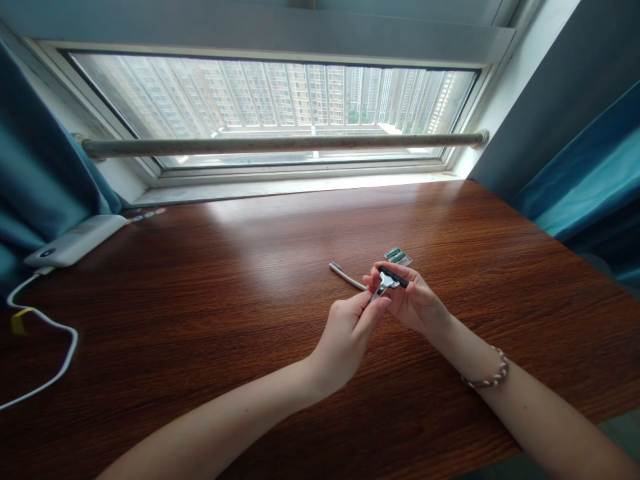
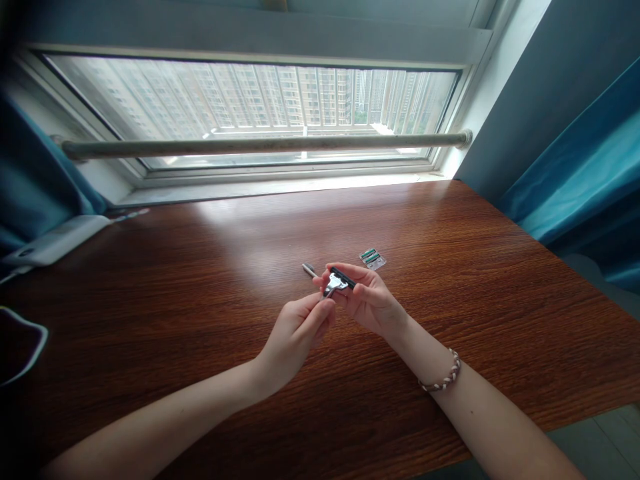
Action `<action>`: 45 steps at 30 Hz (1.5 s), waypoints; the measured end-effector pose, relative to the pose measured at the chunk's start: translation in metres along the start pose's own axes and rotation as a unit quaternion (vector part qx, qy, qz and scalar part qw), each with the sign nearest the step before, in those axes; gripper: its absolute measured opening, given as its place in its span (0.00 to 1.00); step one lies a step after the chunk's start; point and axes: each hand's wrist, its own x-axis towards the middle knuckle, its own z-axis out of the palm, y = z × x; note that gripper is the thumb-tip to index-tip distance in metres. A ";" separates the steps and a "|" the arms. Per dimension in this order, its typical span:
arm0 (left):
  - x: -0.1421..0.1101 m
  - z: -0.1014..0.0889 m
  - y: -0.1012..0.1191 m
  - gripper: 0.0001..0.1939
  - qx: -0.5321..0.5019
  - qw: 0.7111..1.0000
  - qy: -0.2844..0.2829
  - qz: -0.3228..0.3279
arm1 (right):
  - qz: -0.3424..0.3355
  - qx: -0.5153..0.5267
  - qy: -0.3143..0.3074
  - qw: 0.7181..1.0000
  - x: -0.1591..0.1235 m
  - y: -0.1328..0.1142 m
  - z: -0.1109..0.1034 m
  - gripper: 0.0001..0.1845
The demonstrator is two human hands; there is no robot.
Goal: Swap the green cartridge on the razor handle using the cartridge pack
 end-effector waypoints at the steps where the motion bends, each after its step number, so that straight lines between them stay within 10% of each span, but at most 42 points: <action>1: 0.000 0.000 0.000 0.19 -0.004 1.000 0.000 -0.002 | 0.000 0.000 -0.001 1.000 0.000 0.000 0.000 0.23; 20: 0.006 0.001 -0.004 0.19 -0.239 0.965 -0.068 -0.080 | -0.004 -0.002 0.004 1.000 0.001 0.002 -0.001 0.23; 45: 0.004 0.004 0.000 0.17 -0.187 0.980 -0.047 -0.042 | -0.004 0.006 0.004 1.000 0.000 0.001 0.000 0.23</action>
